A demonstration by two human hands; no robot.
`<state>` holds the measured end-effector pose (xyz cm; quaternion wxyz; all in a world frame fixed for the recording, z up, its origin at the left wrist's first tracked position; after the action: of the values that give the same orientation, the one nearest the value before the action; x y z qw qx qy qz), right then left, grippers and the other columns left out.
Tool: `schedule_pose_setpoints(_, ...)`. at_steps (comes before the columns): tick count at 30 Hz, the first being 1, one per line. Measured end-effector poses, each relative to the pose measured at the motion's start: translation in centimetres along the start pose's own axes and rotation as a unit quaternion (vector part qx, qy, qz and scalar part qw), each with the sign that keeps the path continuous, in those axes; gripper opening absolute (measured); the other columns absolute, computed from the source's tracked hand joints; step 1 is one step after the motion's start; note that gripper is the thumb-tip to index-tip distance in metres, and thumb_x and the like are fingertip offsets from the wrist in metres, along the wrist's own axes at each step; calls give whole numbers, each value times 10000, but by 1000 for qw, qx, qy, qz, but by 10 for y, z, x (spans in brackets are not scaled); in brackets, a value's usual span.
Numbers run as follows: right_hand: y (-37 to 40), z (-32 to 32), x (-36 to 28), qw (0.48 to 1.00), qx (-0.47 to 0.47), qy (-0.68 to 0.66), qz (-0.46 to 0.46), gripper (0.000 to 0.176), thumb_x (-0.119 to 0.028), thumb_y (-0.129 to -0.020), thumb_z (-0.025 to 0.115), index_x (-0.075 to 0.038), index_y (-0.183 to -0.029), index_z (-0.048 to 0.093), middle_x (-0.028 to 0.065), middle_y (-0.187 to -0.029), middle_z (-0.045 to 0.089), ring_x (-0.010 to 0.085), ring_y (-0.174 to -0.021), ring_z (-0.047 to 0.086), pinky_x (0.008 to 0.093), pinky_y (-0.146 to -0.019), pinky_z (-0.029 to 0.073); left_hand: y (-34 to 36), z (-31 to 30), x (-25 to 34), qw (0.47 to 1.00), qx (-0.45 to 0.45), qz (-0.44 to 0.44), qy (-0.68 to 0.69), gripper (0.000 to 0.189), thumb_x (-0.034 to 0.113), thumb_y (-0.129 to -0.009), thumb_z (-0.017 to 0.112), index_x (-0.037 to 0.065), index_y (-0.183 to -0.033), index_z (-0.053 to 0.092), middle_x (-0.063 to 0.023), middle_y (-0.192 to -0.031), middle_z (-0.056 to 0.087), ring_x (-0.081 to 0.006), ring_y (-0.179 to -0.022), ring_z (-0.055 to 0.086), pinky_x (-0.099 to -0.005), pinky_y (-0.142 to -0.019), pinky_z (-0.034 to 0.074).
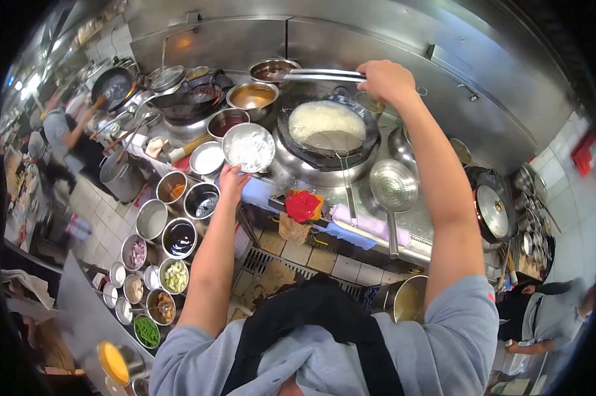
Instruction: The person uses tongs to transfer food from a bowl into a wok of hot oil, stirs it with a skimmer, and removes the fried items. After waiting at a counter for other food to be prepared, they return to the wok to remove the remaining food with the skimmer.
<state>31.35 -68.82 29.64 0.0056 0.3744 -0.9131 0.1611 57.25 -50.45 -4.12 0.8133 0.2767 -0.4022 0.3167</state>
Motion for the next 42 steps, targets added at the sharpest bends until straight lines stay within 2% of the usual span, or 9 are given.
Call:
schedule_pose_setpoints(3, 22, -9, -33, 997, -41, 38, -46, 312, -263, -719, 641, -165, -1014, 620, 60, -925, 636, 249, -906, 595, 387, -749, 478, -5, 12, -6, 999, -7, 39, -36, 74, 92, -848, 501, 69, -803, 446, -68, -808, 567, -177, -651, 591, -264, -561, 508)
schedule_pose_setpoints(5, 26, 7, -46, 980, 8, 97, -174, 266, -215, -690, 645, -155, -948, 642, 74, -895, 640, 258, -871, 609, 383, -717, 492, -5, 20, -9, 996, -6, 62, -58, 109, 89, -854, 501, 63, -770, 436, -61, -778, 566, -153, -646, 584, -254, -554, 503)
schedule_pose_setpoints(7, 26, 20, -59, 970, -24, 139, -199, 220, -154, -640, 640, -137, -858, 660, 92, -841, 644, 276, -814, 624, 382, -675, 505, -2, 30, -7, 986, -28, 135, -95, 165, 84, -858, 505, 62, -730, 403, -52, -755, 559, -125, -639, 567, -245, -549, 495)
schedule_pose_setpoints(9, 28, 42, -66, 965, -21, 136, -224, 176, -98, -599, 618, -118, -768, 663, 113, -791, 643, 295, -767, 629, 381, -646, 511, 4, 41, -4, 984, -23, 142, -107, 182, 67, -861, 497, 60, -719, 385, -49, -741, 551, -114, -635, 559, -244, -550, 494)
schedule_pose_setpoints(17, 29, 15, -40, 991, -28, 44, -120, 364, -271, -703, 666, -190, -1054, 617, 71, -930, 637, 257, -868, 607, 359, -723, 484, -11, 12, -18, 999, -13, 29, 18, 155, 103, -852, 518, 85, -782, 380, -88, -769, 537, -214, -643, 600, -287, -559, 515)
schedule_pose_setpoints(21, 26, -1, -17, 998, -17, -2, -54, 351, -240, -702, 664, -192, -1046, 618, 78, -935, 635, 268, -876, 599, 373, -741, 477, -9, 7, -13, 999, 8, -36, 33, 122, 99, -845, 512, 76, -894, 402, -118, -920, 522, -301, -787, 593, -330, -646, 519)
schedule_pose_setpoints(24, 22, -14, 2, 999, -16, -21, -18, 347, -249, -708, 652, -211, -1051, 613, 62, -968, 628, 258, -908, 587, 373, -768, 472, -9, -6, -14, 997, 1, -61, 36, 150, 86, -849, 494, 66, -978, 419, -97, -927, 499, -297, -772, 593, -326, -631, 526)
schedule_pose_setpoints(33, -8, -21, 50, 994, 7, -72, 84, 362, -306, -727, 641, -229, -1079, 602, 63, -1003, 621, 252, -944, 571, 379, -792, 457, -1, -27, -14, 995, 30, -81, 39, 130, 99, -870, 479, 72, -973, 404, -87, -935, 515, -270, -776, 604, -294, -606, 526)
schedule_pose_setpoints(42, -54, -11, 76, 991, 77, -61, 90, 371, -324, -732, 645, -215, -1084, 600, 72, -1032, 613, 243, -955, 572, 376, -804, 450, 6, -16, 6, 996, -4, -66, 58, 204, 89, -854, 490, 70, -1039, 407, -97, -916, 531, -252, -793, 587, -295, -630, 516)
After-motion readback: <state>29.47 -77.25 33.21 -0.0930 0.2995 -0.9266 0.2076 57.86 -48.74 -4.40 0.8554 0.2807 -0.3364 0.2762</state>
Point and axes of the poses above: each hand's wrist, its own y-axis away from the middle knuckle, its own z-axis out of the palm, x = y × z, the point moved 3 cm from there along -y, towards the middle knuckle
